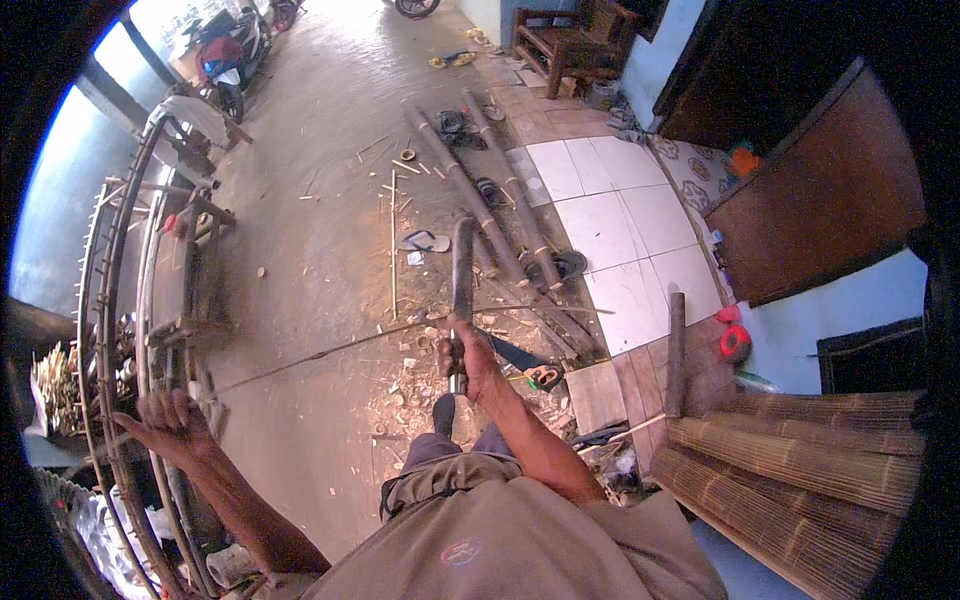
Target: The person splits bamboo strips, measures and marks bamboo poles, and assembles them into a rectangular frame using a knife and tape measure. The person sits on the floor to fit the pieces together.
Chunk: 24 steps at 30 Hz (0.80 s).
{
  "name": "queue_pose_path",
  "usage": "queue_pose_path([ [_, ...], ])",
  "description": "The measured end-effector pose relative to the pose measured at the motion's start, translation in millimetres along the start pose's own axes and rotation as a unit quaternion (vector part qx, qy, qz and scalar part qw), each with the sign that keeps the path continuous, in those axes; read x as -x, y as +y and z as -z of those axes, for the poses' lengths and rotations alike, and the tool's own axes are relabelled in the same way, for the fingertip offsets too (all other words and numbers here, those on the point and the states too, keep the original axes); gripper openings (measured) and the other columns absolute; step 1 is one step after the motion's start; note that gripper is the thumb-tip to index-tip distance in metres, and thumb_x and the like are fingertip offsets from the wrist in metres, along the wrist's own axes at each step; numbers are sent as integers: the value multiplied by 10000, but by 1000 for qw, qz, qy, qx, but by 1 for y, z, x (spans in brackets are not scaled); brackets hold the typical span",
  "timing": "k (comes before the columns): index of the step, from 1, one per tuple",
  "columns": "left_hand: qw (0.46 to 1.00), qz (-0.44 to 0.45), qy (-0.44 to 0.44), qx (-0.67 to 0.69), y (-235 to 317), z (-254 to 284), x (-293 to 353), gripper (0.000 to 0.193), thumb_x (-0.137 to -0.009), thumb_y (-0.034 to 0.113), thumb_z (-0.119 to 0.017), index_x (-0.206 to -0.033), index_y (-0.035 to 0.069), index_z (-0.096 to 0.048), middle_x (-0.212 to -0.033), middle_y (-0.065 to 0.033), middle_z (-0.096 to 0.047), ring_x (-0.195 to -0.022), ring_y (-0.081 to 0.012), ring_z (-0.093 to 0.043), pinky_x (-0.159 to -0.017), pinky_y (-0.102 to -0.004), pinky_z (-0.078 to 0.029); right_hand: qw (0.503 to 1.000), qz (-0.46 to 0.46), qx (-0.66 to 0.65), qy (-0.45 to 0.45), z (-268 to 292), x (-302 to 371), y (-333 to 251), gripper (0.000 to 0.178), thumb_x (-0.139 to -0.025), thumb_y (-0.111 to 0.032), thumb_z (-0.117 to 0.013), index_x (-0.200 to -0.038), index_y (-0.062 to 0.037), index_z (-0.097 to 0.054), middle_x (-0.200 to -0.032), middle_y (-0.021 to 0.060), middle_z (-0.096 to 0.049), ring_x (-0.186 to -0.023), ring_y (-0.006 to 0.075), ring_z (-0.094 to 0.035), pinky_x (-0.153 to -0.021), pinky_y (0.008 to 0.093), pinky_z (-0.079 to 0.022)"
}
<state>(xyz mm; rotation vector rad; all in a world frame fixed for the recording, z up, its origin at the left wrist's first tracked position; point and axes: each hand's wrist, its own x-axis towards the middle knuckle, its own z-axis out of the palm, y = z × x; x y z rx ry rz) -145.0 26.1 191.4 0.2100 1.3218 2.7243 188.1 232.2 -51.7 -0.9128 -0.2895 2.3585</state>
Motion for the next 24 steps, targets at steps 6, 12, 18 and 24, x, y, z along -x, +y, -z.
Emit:
queue_pose_path([
  [6, 995, 64, -76, 14, -58, 115, 44, 553, -1039, 489, -368, -728, 71, -553, -678, -104, -530, -668, -229, -549, -626, -355, -468, 993, -27, -114, -35, -1, -2, -41, 252, -950, -359, -648, -914, -127, -556, -622, -15, -512, -506, 131, -505, -454, 301, -442],
  [12, 916, 350, 178, -80, -100, 209, 141, 773, -975, 711, -304, -963, 22, -654, -843, -146, -677, -774, -311, -640, -704, -417, -529, 998, -19, -61, -6, -3, -5, -57, 233, -942, -284, -685, -885, -126, -525, -632, -10, -520, -490, 129, -510, -451, 308, -448],
  [18, 804, 291, -188, -484, -123, 146, 199, 661, -1005, 589, -488, -696, 28, -653, -649, -90, -672, -539, -159, -616, -500, -324, -465, 1000, -14, 21, -13, -18, -4, -76, 212, -930, -276, -700, -902, -129, -551, -633, -7, -534, -497, 137, -530, -451, 311, -456],
  [24, 618, 39, -389, -682, -128, 45, 180, 461, -1008, 427, -574, -824, 15, -671, -625, -123, -617, -600, -226, -633, -560, -393, -480, 998, 14, 61, -32, -46, 2, -108, 224, -936, -291, -687, -946, -87, -596, -629, -6, -543, -495, 136, -528, -446, 297, -451],
])
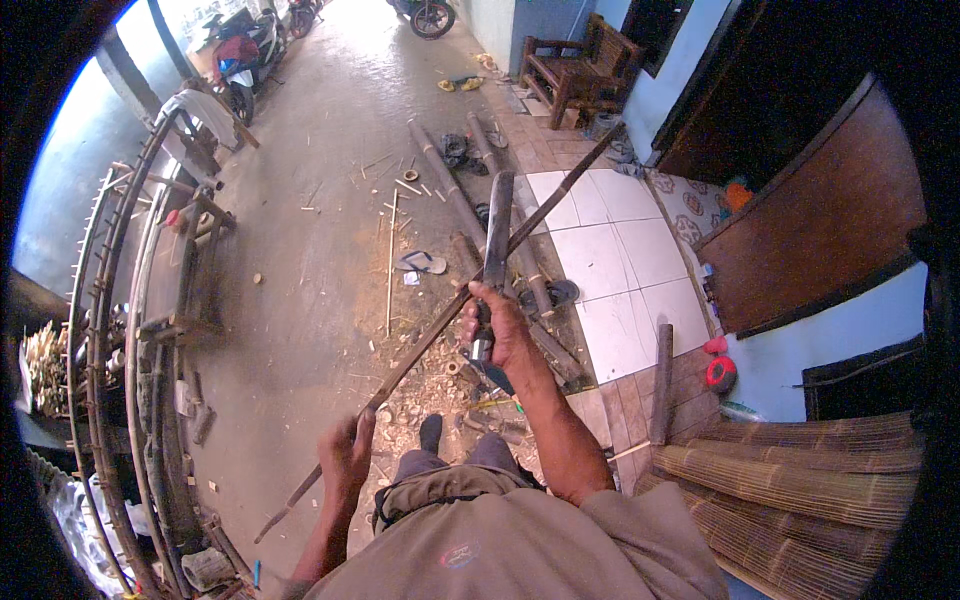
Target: The person splits bamboo strips, measures and marks bamboo poles, and assembles them into a rectangular frame using a knife and tape measure. The person sits on the floor to fit the pieces together.
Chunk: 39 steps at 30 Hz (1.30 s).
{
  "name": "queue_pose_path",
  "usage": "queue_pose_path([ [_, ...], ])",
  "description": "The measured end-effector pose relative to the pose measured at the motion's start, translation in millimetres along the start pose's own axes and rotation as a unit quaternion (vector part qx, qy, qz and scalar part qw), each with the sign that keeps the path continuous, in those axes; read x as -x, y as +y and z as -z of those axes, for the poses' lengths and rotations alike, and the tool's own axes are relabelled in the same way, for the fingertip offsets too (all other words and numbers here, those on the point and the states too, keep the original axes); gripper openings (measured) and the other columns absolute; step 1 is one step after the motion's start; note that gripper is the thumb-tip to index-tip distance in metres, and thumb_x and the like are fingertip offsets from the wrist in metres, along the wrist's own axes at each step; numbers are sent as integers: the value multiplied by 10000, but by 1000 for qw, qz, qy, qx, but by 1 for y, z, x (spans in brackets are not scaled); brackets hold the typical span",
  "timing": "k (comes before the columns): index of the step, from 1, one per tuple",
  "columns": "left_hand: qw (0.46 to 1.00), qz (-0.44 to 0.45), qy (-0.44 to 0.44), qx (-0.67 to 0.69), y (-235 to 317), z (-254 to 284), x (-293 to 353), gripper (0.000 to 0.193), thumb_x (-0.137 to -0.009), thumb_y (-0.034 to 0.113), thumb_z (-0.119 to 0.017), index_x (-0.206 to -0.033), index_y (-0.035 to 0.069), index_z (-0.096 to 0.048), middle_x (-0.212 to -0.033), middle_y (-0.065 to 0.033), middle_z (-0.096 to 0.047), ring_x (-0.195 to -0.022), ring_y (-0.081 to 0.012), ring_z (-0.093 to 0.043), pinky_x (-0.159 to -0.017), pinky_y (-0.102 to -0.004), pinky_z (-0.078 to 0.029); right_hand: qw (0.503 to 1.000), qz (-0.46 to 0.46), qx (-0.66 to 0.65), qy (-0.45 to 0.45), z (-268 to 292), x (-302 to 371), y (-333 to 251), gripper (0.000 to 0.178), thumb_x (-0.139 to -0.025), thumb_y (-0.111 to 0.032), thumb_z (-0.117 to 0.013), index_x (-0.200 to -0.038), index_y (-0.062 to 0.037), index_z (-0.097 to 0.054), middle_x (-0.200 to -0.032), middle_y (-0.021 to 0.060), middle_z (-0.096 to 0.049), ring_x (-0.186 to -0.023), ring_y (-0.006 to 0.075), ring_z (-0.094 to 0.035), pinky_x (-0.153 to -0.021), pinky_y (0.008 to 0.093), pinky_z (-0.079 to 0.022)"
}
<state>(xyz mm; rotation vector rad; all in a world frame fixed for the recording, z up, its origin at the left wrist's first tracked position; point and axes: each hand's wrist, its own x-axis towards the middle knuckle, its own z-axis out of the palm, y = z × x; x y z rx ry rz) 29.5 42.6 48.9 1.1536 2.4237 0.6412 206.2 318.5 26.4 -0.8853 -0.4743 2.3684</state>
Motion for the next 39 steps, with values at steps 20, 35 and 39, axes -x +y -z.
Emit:
queue_pose_path([
  [20, 890, 16, -269, 369, 135, -36, -105, 450, -1068, 298, -495, -1432, 33, -500, -652, 44, -442, -500, -65, -409, -430, -256, -335, 507, 312, 788, 157, 33, 46, 13, 343, -815, -361, -739, -986, -72, -666, -796, 209, -693, -770, 402, -700, -666, 505, -556],
  [35, 779, 103, -324, 527, 56, 23, -10, 503, -1049, 297, -546, -1461, 22, -460, -629, 67, -372, -472, -53, -346, -403, -228, -262, 575, 282, 697, 323, 78, 10, -97, 421, -850, -418, -656, -912, -10, -738, -809, 263, -696, -778, 421, -702, -716, 493, -562],
  [39, 810, 126, -314, 479, 32, 12, 19, 502, -1038, 307, -570, -1440, 20, -485, -672, 40, -446, -518, -63, -396, -444, -241, -315, 718, 242, 625, 190, 77, 11, -99, 352, -859, -355, -697, -1005, -35, -722, -682, 138, -666, -584, 288, -651, -559, 405, -529],
])
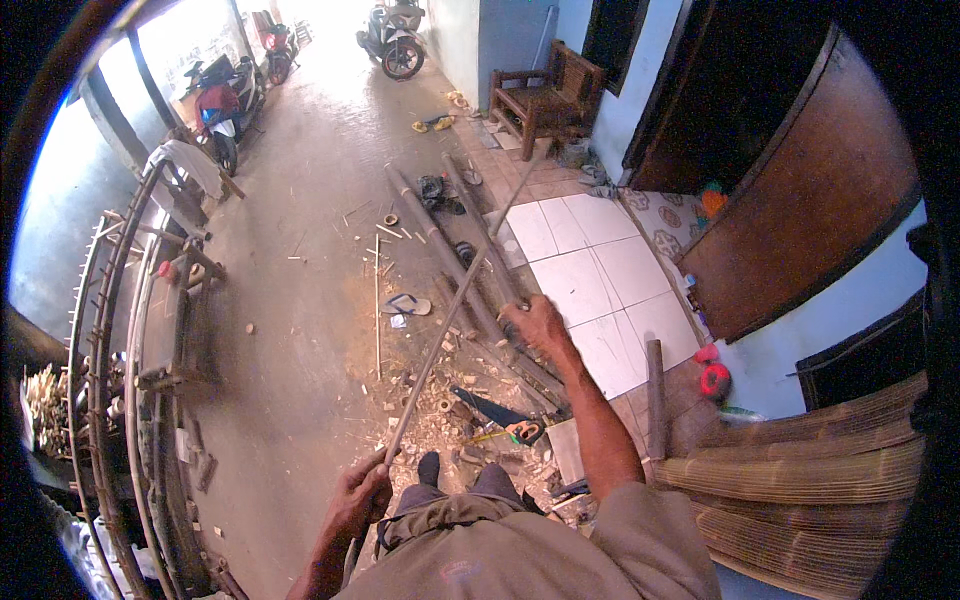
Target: The person splits bamboo strips, measures and marks bamboo poles, and assembles them into a rectangular frame using a knife and tape measure. The person sits on the floor to fit the pieces together.
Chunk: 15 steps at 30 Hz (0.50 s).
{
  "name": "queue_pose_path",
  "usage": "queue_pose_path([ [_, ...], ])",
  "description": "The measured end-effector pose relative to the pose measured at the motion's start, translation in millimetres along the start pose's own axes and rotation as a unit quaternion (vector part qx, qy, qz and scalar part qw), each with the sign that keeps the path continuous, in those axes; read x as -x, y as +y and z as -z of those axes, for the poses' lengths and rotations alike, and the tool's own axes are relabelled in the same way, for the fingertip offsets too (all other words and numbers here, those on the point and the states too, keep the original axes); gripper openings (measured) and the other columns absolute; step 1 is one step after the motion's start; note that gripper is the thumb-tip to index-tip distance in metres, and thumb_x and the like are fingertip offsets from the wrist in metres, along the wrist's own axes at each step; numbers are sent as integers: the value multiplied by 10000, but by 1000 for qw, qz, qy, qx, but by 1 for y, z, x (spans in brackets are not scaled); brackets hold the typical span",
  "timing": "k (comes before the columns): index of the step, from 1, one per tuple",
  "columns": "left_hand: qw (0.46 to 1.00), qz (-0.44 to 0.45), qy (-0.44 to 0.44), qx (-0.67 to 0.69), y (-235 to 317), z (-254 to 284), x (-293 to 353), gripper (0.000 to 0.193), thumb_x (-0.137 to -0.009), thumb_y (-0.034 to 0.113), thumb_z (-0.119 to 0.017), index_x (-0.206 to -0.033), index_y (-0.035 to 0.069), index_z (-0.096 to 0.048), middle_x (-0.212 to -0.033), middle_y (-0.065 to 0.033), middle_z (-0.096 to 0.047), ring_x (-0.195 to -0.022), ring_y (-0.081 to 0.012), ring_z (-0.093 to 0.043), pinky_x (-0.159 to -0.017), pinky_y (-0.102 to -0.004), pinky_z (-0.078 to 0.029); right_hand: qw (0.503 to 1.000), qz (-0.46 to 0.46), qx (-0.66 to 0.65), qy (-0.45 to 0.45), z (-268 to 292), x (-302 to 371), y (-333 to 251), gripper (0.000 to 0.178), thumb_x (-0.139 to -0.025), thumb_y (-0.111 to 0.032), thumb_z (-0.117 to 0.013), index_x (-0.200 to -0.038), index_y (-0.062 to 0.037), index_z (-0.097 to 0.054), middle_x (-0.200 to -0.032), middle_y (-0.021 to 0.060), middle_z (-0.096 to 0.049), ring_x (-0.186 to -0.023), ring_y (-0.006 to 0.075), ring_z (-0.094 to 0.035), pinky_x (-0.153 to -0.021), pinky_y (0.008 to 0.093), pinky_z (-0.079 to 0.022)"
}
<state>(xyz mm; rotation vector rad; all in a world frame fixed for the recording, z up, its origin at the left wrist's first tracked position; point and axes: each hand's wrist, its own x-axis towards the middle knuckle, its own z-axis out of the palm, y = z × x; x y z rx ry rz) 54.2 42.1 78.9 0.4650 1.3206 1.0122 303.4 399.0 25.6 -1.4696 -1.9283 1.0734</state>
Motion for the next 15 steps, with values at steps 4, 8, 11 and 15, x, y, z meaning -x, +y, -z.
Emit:
queue_pose_path([
  [4, 991, 17, 50, -122, -30, 6, 1, 436, -1035, 318, -583, -1355, 29, -518, -721, 10, -515, -595, -91, -473, -516, -277, -400, 872, -112, -450, -154, -31, 24, -25, 261, -850, -333, -756, -921, -103, -657, -625, -11, -564, -483, 128, -527, -461, 295, -446],
  [8, 983, 4, 5, -186, -47, 17, 4, 386, -1033, 404, -559, -1139, 34, -591, -774, -27, -581, -670, -124, -547, -601, -296, -452, 825, -179, -506, -179, -45, 36, -44, 254, -845, -324, -768, -813, -145, -590, -625, -26, -563, -482, 109, -521, -457, 277, -436],
  [11, 962, -4, -11, -272, -43, 8, -17, 402, -1042, 412, -520, -998, 21, -605, -827, -52, -629, -773, -153, -596, -711, -330, -494, 827, -148, -502, -207, -56, 48, -57, 216, -879, -258, -741, -861, -121, -575, -634, -26, -547, -489, 101, -523, -448, 283, -452],
  [15, 979, -191, 24, -64, -7, -26, -84, 352, -1072, 372, -483, -995, 40, -570, -736, -28, -558, -606, -122, -536, -546, -297, -445, 882, -57, -414, -219, -78, 68, -74, 224, -902, -257, -724, -888, -82, -585, -631, -3, -552, -523, 128, -561, -481, 308, -479],
])
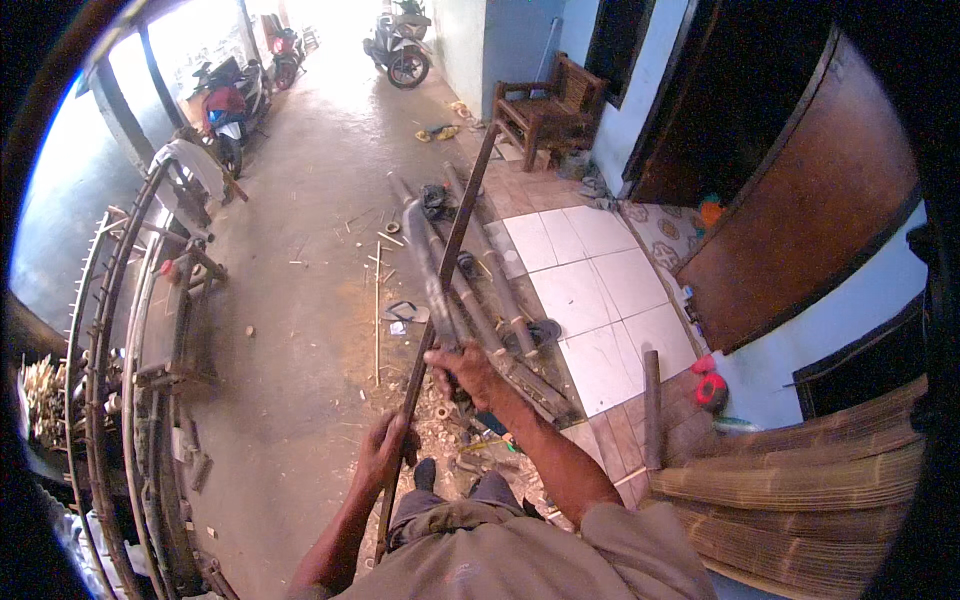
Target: The person splits bamboo strips, measures and marks bamboo poles, and assembles them into a rectangular frame using a knife and tape measure. The person sits on the floor to fit the pieces together.
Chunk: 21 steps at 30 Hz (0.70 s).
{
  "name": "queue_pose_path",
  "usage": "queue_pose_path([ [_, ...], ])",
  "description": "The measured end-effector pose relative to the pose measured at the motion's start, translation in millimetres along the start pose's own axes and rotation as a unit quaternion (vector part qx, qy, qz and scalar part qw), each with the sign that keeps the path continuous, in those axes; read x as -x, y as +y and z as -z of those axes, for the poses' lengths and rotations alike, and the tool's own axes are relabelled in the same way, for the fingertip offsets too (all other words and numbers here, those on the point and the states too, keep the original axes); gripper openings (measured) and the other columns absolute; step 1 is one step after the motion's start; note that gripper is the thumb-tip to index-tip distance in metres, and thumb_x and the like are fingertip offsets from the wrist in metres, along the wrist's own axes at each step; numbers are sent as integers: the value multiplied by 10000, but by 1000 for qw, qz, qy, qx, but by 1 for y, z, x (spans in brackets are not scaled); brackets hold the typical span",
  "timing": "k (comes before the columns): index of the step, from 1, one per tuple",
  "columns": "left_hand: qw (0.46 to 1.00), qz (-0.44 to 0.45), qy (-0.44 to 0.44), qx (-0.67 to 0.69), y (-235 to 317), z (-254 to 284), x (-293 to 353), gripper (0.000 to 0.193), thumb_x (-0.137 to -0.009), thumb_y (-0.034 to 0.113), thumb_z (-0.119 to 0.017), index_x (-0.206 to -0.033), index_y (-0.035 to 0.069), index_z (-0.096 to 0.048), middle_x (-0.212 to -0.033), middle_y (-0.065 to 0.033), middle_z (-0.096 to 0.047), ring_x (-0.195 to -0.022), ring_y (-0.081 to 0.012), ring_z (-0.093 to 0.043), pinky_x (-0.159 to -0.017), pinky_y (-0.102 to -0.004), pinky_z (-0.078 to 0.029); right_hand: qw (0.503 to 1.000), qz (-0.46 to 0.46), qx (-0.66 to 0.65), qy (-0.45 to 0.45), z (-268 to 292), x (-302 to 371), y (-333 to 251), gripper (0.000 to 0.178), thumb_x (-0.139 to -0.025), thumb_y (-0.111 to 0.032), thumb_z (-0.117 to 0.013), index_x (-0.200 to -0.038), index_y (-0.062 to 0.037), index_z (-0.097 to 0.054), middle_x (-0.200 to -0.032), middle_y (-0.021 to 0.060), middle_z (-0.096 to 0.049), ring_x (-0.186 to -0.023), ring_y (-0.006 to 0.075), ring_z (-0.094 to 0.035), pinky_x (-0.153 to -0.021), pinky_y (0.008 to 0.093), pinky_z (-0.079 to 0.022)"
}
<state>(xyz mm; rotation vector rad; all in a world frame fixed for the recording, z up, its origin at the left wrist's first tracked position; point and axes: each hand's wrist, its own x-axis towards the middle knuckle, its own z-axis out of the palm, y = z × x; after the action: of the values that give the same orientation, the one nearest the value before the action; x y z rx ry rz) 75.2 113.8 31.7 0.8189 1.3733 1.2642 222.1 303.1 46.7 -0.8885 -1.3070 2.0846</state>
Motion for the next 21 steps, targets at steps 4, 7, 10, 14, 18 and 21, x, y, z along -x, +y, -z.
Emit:
queue_pose_path([
  [4, 999, 6, 34, -34, 21, -6, -56, 353, -1057, 424, -504, -988, 83, -558, -645, 40, -485, -494, -63, -417, -429, -252, -309, 923, 137, 353, 71, -1, 15, 4, 314, -892, -320, -728, -901, -18, -643, -671, 105, -640, -593, 251, -654, -570, 400, -527],
  [7, 999, 12, 43, 4, 29, -1, -75, 309, -1050, 417, -515, -992, 118, -565, -641, 47, -491, -472, -67, -409, -410, -252, -295, 823, 195, 524, 99, 9, 34, 7, 332, -863, -334, -733, -935, -15, -680, -759, 183, -690, -679, 354, -694, -622, 462, -543],
  [10, 990, -86, 55, -96, 37, -1, -81, 249, -1036, 369, -546, -949, 135, -555, -618, 45, -471, -443, -84, -402, -390, -253, -309, 749, 218, 617, 104, 18, 41, 6, 296, -822, -326, -737, -931, -55, -686, -778, 189, -689, -717, 405, -686, -639, 494, -548],
  [14, 990, 39, -42, 126, 58, 0, -68, 229, -1046, 330, -546, -923, 138, -526, -600, 47, -435, -418, -88, -375, -373, -252, -279, 729, 182, 636, 176, 47, 21, -10, 288, -782, -323, -741, -866, -61, -657, -783, 189, -688, -725, 404, -690, -653, 504, -554],
  [18, 972, 150, -37, 175, 72, 1, -33, 224, -1054, 322, -529, -909, 152, -505, -575, 56, -404, -402, -72, -336, -357, -253, -258, 728, 104, 630, 250, 68, 8, -24, 333, -775, -381, -718, -858, -64, -657, -790, 194, -695, -768, 405, -698, -683, 515, -559],
  [21, 963, 151, -51, 218, 69, 3, -15, 244, -1057, 334, -512, -893, 156, -490, -569, 55, -386, -397, -80, -319, -358, -259, -253, 712, 170, 677, 70, 69, 14, -31, 371, -796, -418, -682, -881, -57, -703, -802, 209, -705, -812, 410, -703, -711, 517, -564],
])
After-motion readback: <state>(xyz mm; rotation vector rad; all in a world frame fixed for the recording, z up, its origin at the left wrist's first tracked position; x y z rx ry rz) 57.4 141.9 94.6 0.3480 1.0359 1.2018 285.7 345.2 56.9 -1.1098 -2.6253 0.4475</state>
